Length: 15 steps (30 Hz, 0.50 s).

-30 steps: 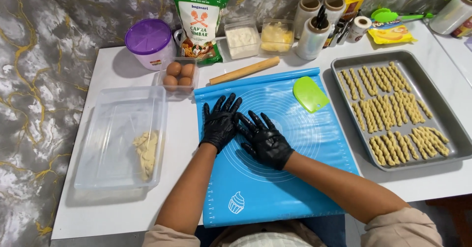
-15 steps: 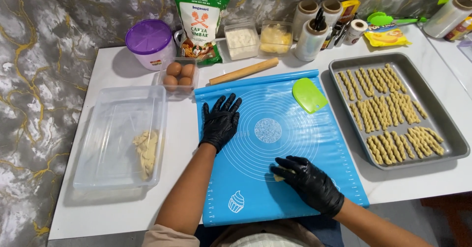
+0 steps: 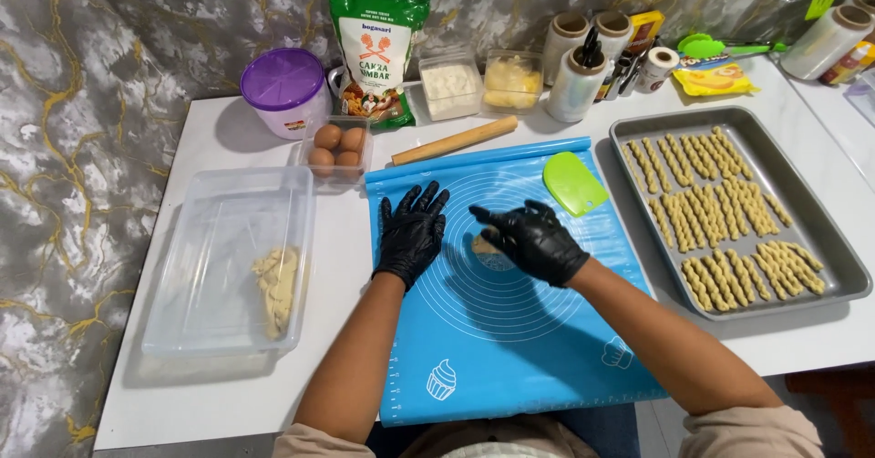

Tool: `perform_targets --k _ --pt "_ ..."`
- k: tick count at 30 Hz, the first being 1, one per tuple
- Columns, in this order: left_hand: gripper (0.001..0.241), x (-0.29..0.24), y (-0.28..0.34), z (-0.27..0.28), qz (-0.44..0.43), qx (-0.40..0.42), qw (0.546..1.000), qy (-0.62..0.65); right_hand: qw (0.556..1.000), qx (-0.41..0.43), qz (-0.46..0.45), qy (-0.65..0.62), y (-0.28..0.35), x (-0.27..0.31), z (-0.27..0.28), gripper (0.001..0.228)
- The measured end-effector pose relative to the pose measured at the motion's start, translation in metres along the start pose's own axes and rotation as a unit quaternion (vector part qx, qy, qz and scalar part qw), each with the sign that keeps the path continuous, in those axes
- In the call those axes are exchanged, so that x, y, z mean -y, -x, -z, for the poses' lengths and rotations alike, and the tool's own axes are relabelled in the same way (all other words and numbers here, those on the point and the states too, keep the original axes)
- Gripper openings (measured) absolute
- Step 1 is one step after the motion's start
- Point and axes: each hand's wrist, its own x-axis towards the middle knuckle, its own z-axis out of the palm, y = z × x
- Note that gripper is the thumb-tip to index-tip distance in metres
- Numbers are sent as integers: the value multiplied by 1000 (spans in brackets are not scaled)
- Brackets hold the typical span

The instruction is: Twisting thin strips of dough and placing them onto a baking tray to make cookies or pastries

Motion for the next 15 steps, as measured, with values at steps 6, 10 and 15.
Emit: perform_targets --k 6,10,15 --pt "54 1 -2 -8 12 -20 1000 -18 973 -208 71 73 -67 0 22 41" --pt "54 2 -2 -10 2 -31 999 -23 992 17 -81 91 -85 -4 -32 61" --pt "58 4 -3 -15 6 -18 999 -41 988 -30 -22 151 -57 10 -43 66"
